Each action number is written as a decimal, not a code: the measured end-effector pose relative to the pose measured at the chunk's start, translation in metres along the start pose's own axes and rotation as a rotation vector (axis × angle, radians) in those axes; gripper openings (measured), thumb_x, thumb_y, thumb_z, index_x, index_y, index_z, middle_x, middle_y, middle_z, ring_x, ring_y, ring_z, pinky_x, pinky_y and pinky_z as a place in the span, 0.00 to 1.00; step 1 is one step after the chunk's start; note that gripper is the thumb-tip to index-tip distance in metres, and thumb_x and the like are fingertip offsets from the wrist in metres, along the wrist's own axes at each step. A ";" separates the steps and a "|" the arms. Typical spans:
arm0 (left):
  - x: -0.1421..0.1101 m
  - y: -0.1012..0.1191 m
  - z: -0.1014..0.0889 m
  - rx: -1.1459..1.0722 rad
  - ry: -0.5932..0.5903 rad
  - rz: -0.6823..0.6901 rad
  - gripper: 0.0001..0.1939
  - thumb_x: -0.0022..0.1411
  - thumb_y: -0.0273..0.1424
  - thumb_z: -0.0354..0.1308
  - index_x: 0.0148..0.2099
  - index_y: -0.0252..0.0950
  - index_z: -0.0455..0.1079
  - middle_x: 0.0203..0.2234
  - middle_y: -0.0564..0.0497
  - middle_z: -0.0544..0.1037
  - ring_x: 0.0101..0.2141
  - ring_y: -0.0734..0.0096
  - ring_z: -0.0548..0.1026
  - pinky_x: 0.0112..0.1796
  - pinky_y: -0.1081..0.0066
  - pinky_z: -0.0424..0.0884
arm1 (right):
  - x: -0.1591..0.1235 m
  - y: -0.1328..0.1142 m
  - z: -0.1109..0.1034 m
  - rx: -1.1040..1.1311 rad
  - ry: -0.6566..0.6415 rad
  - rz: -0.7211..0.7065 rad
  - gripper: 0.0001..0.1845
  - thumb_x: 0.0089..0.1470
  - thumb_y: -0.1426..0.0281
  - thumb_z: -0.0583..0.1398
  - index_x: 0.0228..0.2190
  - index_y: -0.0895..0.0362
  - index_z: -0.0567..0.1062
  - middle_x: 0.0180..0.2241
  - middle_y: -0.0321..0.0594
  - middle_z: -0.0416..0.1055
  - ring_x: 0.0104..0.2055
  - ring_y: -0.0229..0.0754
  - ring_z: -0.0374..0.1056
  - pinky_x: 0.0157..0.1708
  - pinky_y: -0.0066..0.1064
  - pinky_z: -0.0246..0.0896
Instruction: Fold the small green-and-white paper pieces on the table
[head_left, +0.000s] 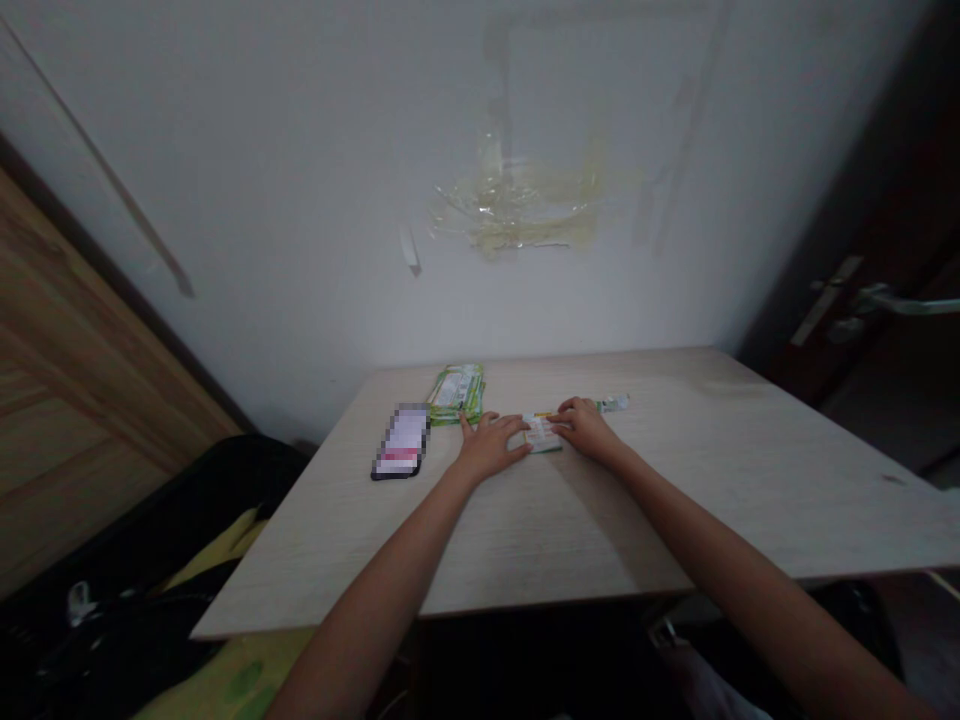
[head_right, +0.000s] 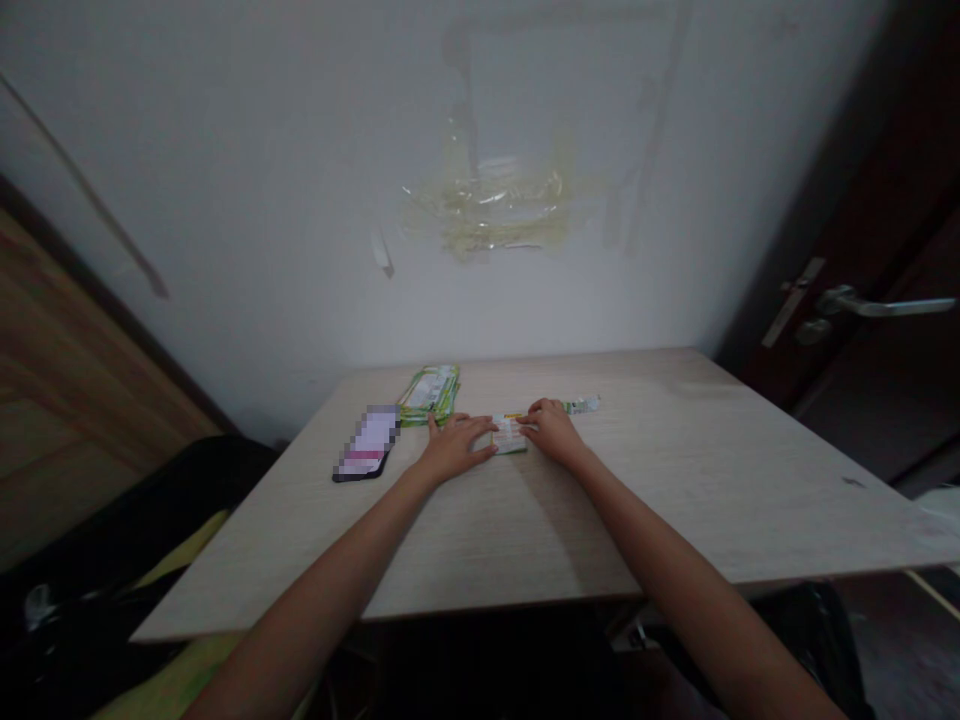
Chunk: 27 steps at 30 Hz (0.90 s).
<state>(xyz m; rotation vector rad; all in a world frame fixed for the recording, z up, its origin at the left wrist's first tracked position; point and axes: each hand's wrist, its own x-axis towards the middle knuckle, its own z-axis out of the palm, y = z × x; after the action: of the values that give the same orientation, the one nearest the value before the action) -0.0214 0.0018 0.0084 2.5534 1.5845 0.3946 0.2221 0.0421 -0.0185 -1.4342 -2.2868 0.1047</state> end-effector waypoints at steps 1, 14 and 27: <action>0.000 0.000 0.000 0.005 -0.001 -0.001 0.25 0.64 0.54 0.51 0.61 0.59 0.65 0.64 0.57 0.66 0.63 0.45 0.58 0.60 0.27 0.30 | 0.000 0.000 -0.002 0.002 -0.014 -0.011 0.16 0.59 0.64 0.61 0.48 0.52 0.80 0.48 0.49 0.71 0.51 0.50 0.63 0.55 0.39 0.55; -0.001 -0.001 -0.001 0.039 0.012 -0.002 0.26 0.64 0.56 0.49 0.62 0.62 0.65 0.64 0.58 0.66 0.64 0.43 0.56 0.61 0.30 0.32 | -0.004 0.018 -0.012 0.127 -0.168 -0.099 0.26 0.52 0.63 0.67 0.53 0.51 0.76 0.53 0.48 0.67 0.56 0.50 0.62 0.60 0.43 0.54; 0.003 0.009 0.002 0.060 0.069 -0.016 0.21 0.64 0.52 0.51 0.57 0.58 0.70 0.60 0.57 0.70 0.63 0.45 0.57 0.59 0.27 0.29 | -0.008 0.027 -0.014 0.251 -0.185 -0.119 0.30 0.48 0.62 0.69 0.53 0.50 0.75 0.54 0.46 0.66 0.58 0.48 0.62 0.61 0.44 0.54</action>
<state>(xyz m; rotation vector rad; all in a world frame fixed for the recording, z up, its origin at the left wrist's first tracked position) -0.0122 0.0006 0.0091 2.5954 1.6640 0.4453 0.2530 0.0453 -0.0156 -1.2012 -2.3981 0.4880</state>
